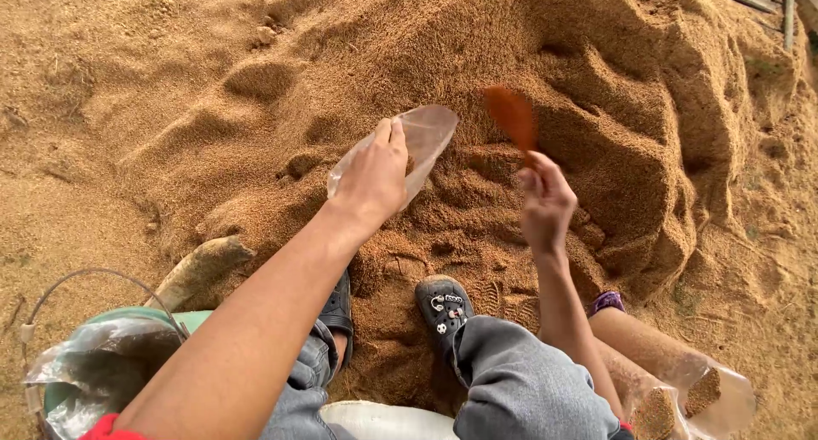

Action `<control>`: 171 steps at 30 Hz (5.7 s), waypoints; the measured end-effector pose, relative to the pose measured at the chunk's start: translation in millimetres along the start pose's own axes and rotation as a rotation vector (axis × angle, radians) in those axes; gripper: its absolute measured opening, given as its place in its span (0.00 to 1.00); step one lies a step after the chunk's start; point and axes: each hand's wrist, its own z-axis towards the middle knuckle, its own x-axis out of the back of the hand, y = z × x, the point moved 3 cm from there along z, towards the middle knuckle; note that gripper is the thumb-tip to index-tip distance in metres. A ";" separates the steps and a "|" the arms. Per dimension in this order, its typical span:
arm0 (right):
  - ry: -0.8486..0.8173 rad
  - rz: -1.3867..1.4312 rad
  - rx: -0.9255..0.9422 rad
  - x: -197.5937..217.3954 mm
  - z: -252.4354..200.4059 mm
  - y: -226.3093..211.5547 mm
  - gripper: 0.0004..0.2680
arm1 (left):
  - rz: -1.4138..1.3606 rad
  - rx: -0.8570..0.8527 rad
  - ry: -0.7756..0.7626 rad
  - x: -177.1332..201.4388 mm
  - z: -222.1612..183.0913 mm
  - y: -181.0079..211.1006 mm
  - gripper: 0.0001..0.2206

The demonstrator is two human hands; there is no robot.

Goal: The person scoops substrate from a large pile into small clear plastic bags using a hand-held orange scoop.

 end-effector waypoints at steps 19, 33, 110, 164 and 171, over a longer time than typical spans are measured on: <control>-0.460 0.005 -0.831 -101.3 -102.9 127.4 0.10 | 0.199 -0.086 0.015 3.1 -2.4 -6.3 0.29; -0.265 -0.581 -0.288 68.8 56.3 -53.4 0.14 | 0.170 -0.137 -0.062 -26.7 13.6 -0.7 0.32; 0.146 -0.360 -0.742 25.8 -69.3 237.2 0.17 | 0.157 -0.069 -0.113 -23.0 4.4 3.5 0.23; 0.542 -0.431 -0.701 54.2 -174.6 292.8 0.15 | 0.230 -0.082 -0.133 -42.8 12.7 -6.2 0.21; -0.170 -0.358 -0.470 -36.5 -152.1 201.3 0.25 | 0.307 -0.063 -0.154 -36.5 7.8 -8.7 0.17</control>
